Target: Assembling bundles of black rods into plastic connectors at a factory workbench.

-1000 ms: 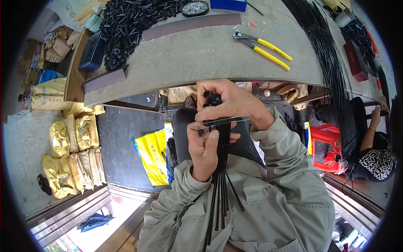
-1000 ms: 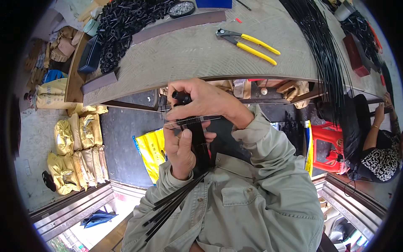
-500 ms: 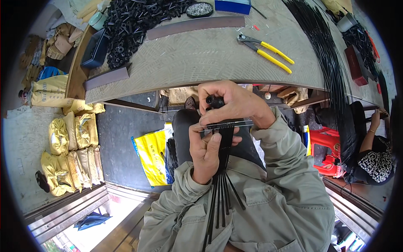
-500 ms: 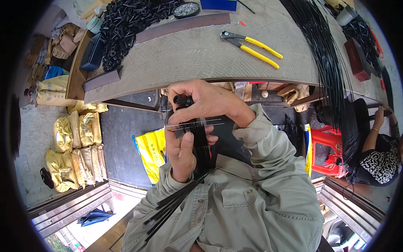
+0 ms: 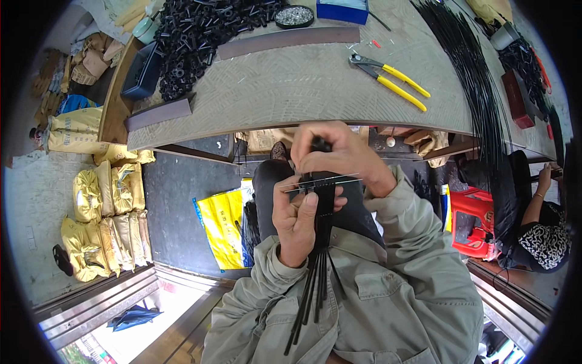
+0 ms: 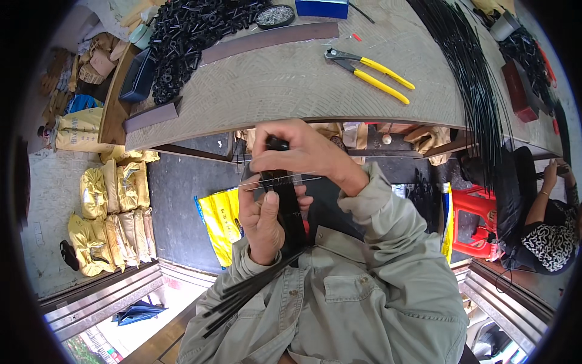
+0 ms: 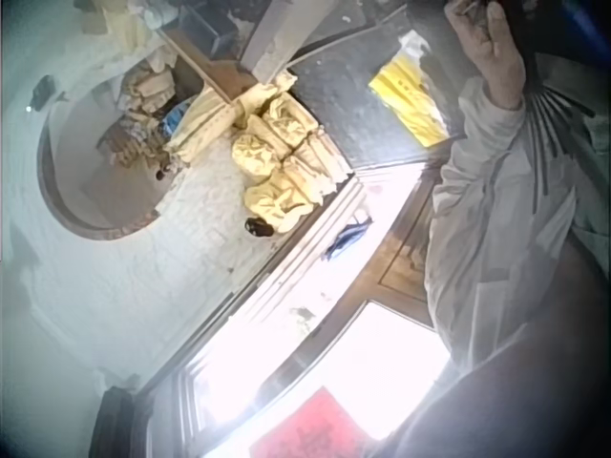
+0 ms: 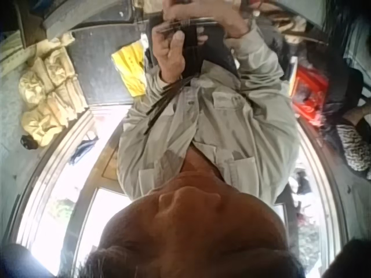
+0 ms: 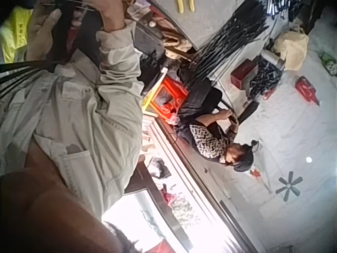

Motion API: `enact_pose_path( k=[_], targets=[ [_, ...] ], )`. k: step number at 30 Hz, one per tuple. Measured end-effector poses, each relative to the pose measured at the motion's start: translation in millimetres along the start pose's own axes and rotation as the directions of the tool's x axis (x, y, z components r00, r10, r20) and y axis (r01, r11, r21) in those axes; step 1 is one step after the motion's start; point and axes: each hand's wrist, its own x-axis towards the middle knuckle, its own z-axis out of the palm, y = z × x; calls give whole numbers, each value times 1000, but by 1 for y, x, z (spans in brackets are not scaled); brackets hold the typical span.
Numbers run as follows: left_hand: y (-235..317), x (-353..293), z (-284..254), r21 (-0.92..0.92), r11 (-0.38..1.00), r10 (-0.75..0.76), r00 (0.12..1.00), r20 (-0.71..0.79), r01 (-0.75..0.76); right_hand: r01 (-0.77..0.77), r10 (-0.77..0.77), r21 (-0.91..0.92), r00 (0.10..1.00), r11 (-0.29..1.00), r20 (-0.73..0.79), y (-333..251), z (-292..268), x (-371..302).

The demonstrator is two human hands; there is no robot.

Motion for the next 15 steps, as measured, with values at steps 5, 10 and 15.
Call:
enact_pose_path(
  k=[5, 10, 15],
  targets=[
    [5, 0, 1, -30, 999, -37, 999, -36, 35, 161, -133, 104, 963, 981, -232, 19, 15, -11],
    [-2, 4, -1, -14, 998, 55, 990, -131, -58, 430, -24, 527, 790, 733, -612, 50, 8, -35],
    [-4, 6, -4, 11, 994, 109, 973, -204, -109, 318, 93, 393, 664, 863, -742, 25, 60, -52]
  ],
)
